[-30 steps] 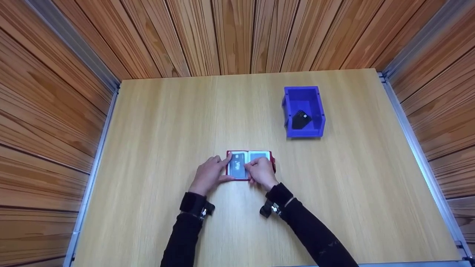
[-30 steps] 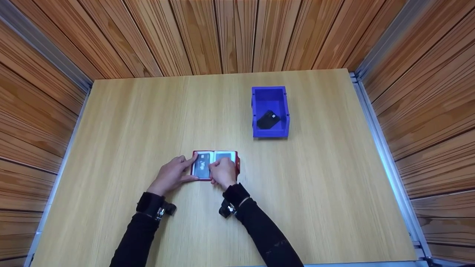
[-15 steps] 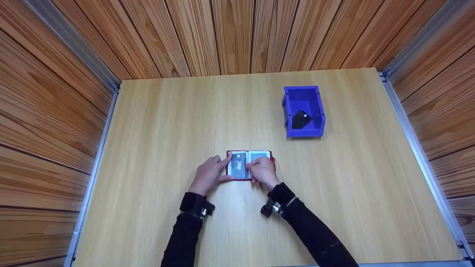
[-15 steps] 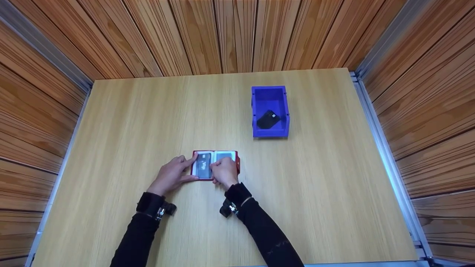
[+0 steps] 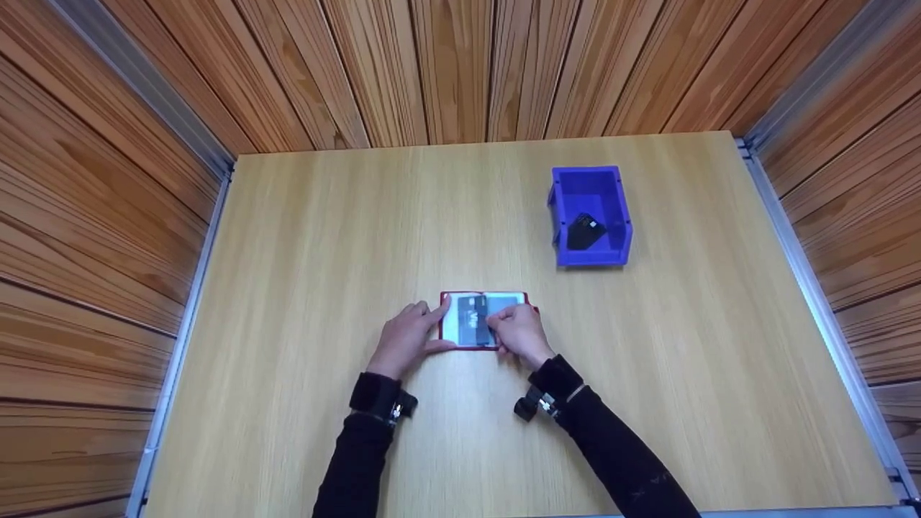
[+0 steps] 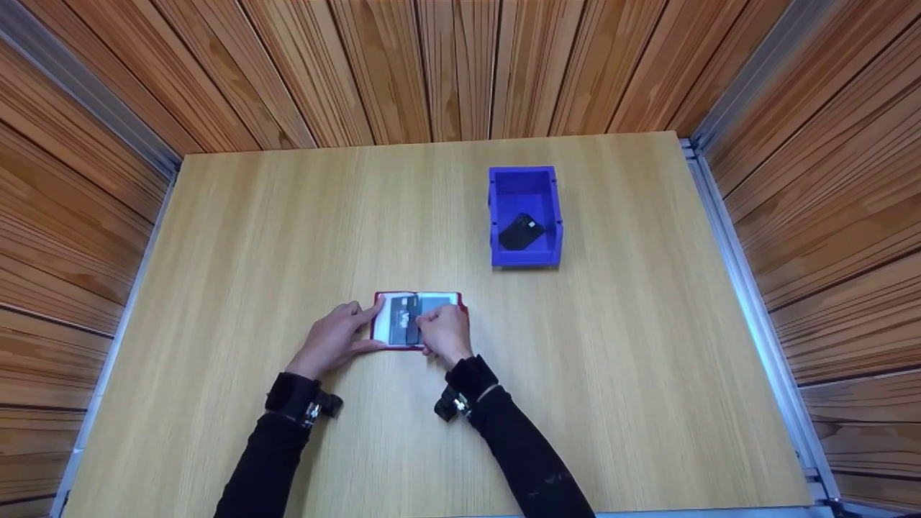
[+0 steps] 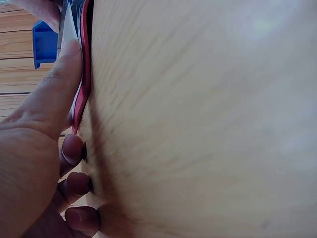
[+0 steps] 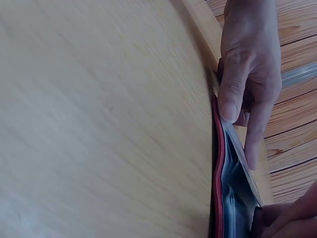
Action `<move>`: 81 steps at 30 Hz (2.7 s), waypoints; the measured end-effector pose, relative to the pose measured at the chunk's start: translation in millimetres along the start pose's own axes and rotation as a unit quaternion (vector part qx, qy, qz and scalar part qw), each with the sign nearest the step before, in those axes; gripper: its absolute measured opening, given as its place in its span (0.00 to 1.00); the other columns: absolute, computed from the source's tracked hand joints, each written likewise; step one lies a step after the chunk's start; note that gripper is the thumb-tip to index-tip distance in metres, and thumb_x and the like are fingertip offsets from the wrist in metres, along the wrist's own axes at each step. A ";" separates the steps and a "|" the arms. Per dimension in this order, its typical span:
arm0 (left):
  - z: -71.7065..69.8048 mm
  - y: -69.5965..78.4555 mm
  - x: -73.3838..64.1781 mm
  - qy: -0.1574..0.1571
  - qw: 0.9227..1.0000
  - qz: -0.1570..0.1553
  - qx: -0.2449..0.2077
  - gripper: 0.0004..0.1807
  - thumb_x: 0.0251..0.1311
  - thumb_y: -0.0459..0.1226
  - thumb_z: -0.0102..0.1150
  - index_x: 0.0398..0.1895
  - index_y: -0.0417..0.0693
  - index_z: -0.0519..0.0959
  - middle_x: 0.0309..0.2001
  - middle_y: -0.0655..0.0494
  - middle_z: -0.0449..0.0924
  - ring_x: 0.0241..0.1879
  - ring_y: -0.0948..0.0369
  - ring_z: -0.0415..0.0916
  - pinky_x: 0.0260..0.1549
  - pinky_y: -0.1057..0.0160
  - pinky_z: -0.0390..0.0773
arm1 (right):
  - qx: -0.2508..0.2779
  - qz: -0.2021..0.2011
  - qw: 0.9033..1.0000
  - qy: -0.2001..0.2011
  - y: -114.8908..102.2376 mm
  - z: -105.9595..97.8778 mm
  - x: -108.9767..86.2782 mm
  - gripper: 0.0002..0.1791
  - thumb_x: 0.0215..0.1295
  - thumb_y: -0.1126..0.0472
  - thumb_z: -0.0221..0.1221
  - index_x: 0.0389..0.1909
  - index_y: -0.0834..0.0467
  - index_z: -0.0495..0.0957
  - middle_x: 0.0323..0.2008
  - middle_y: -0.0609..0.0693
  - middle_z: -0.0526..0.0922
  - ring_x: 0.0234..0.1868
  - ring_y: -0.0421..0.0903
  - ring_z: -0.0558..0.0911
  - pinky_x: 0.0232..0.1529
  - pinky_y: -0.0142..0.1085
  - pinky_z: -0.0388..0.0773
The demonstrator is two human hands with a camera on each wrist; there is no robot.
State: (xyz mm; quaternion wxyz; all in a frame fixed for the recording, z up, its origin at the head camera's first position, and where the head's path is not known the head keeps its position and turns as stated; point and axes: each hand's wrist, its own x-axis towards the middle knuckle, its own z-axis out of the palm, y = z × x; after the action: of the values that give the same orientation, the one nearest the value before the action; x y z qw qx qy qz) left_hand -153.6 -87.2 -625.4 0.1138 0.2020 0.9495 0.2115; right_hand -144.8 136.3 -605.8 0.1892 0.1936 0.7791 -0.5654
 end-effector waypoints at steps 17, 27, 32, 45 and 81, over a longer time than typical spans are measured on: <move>-0.7 -0.1 0.2 -0.007 1.000 -0.006 0.002 0.50 0.54 0.61 0.69 0.80 0.58 0.62 0.35 0.58 0.61 0.34 0.61 0.57 0.33 0.64 0.59 | 0.021 0.008 1.000 -0.018 3.2 -20.6 0.4 0.08 0.71 0.65 0.62 0.32 0.65 0.82 0.13 0.46 0.72 0.10 0.37 0.69 0.11 0.29 0.66; -0.3 0.2 -0.8 -0.006 1.000 -0.010 -0.002 0.50 0.54 0.61 0.69 0.80 0.59 0.62 0.35 0.58 0.61 0.34 0.61 0.58 0.34 0.64 0.59 | 0.032 0.018 0.999 -0.030 2.3 -31.6 0.9 0.08 0.72 0.65 0.60 0.35 0.66 0.81 0.13 0.45 0.70 0.10 0.36 0.68 0.11 0.29 0.66; 0.1 0.7 -0.9 -0.009 1.000 -0.014 -0.004 0.50 0.54 0.60 0.69 0.80 0.59 0.62 0.35 0.58 0.62 0.35 0.61 0.58 0.34 0.64 0.59 | 0.043 0.021 0.998 -0.037 1.9 -36.5 0.2 0.07 0.73 0.66 0.60 0.35 0.66 0.80 0.14 0.45 0.71 0.11 0.37 0.68 0.12 0.28 0.65; 0.1 -0.4 -0.3 -0.005 1.000 0.000 0.005 0.51 0.54 0.61 0.69 0.80 0.58 0.62 0.35 0.58 0.62 0.34 0.61 0.58 0.33 0.64 0.59 | 0.052 0.000 0.998 -0.046 -8.4 -45.8 -2.2 0.07 0.72 0.67 0.60 0.32 0.64 0.78 0.14 0.44 0.70 0.11 0.36 0.67 0.12 0.28 0.67; -0.5 0.6 -1.3 -0.008 1.000 -0.004 0.004 0.51 0.55 0.62 0.68 0.80 0.58 0.61 0.36 0.58 0.62 0.36 0.61 0.59 0.34 0.64 0.60 | 0.211 -0.019 0.969 0.127 -74.9 -193.2 37.0 0.06 0.73 0.64 0.61 0.37 0.63 0.77 0.13 0.42 0.72 0.10 0.34 0.69 0.12 0.25 0.65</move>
State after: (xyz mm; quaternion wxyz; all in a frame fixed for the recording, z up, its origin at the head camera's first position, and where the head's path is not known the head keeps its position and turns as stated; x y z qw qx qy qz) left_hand -152.3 -87.4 -624.6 0.1215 0.2008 0.9500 0.2058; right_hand -229.7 302.6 -508.5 0.0326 0.2849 0.6631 -0.6915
